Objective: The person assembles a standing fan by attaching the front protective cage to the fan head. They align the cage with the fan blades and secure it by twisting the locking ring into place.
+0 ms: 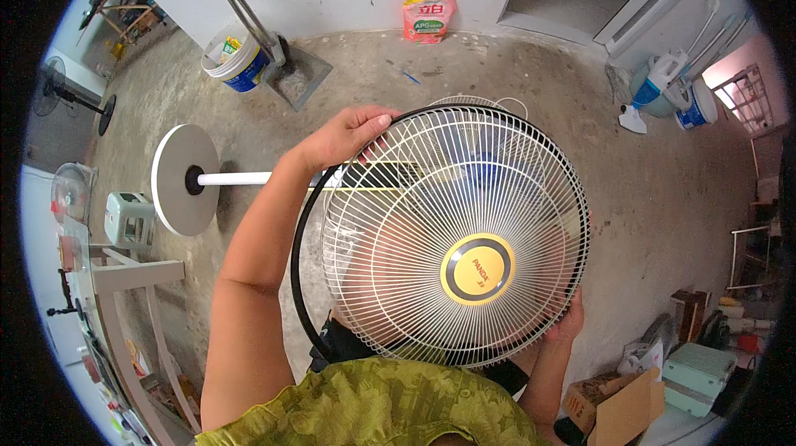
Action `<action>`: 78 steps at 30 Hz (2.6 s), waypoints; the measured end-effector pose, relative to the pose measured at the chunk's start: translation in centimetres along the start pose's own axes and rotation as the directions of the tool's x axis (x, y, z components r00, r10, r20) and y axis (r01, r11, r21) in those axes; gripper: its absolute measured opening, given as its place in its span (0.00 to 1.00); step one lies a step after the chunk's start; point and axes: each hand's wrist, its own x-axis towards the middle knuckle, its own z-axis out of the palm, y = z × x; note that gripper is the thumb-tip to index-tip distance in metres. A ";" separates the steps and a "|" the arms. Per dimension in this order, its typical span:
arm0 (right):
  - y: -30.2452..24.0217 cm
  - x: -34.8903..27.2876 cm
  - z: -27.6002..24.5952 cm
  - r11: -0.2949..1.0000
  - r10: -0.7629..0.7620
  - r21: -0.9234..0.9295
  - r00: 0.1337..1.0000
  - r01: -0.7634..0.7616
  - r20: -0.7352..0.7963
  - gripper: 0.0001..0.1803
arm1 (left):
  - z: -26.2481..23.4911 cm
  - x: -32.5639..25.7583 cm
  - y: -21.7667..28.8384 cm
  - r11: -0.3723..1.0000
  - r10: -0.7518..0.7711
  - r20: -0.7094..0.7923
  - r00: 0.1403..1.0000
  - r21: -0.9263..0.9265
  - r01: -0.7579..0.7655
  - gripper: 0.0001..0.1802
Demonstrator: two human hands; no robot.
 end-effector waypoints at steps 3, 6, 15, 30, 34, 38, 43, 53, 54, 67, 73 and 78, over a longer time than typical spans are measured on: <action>-0.1 0.1 -1.0 0.999 -0.030 0.034 0.999 0.029 0.045 0.23 | 0.5 -0.5 1.2 0.998 0.008 -0.032 0.999 0.069 -0.006 0.21; 0.7 0.0 -0.9 0.991 -0.028 0.131 0.994 0.014 0.103 0.22 | 0.0 -0.6 1.6 0.991 0.036 -0.042 0.998 0.133 -0.030 0.21; -1.0 -1.0 2.4 0.990 -0.129 0.068 0.992 0.127 0.016 0.26 | 1.1 -0.5 3.4 0.982 0.082 -0.157 0.984 0.179 -0.054 0.18; -2.1 -0.9 3.5 0.977 -0.213 -0.009 0.976 0.214 0.034 0.31 | 1.4 -0.3 5.4 0.961 0.212 -0.203 0.956 0.221 -0.166 0.19; -2.3 -1.1 3.7 0.987 -0.158 0.023 0.987 0.157 0.011 0.33 | 1.5 -0.5 5.6 0.960 0.223 -0.206 0.953 0.218 -0.178 0.19; -1.9 -0.9 3.2 0.985 -0.170 0.025 0.985 0.170 0.010 0.33 | 1.1 -0.8 5.7 0.936 0.245 -0.194 0.950 0.304 -0.179 0.19; -2.2 -0.9 3.7 0.988 -0.140 0.071 0.989 0.137 0.047 0.31 | 1.0 -1.6 5.4 0.928 0.233 -0.206 0.950 0.338 -0.154 0.19; -2.5 -0.7 3.6 0.983 -0.181 0.012 0.982 0.181 0.053 0.34 | 0.0 -1.4 5.8 0.928 0.224 -0.203 0.953 0.342 -0.146 0.20; -2.5 -0.8 3.7 0.984 -0.176 0.009 0.983 0.176 0.044 0.34 | -0.3 -1.2 5.5 0.882 0.303 -0.184 0.935 0.426 -0.201 0.21; -3.0 -1.1 4.6 0.985 -0.166 0.063 0.984 0.163 0.057 0.34 | -0.5 -0.6 6.8 0.924 0.201 -0.148 0.968 0.357 -0.137 0.21; -3.4 -0.9 4.9 0.982 -0.171 0.085 0.985 0.167 0.035 0.33 | 0.3 -1.3 6.7 0.880 0.231 -0.155 0.961 0.455 -0.138 0.20; -3.3 -0.6 4.6 0.992 -0.106 0.072 0.994 0.106 -0.010 0.31 | 0.0 -1.7 5.6 0.886 0.229 -0.196 0.953 0.448 -0.121 0.18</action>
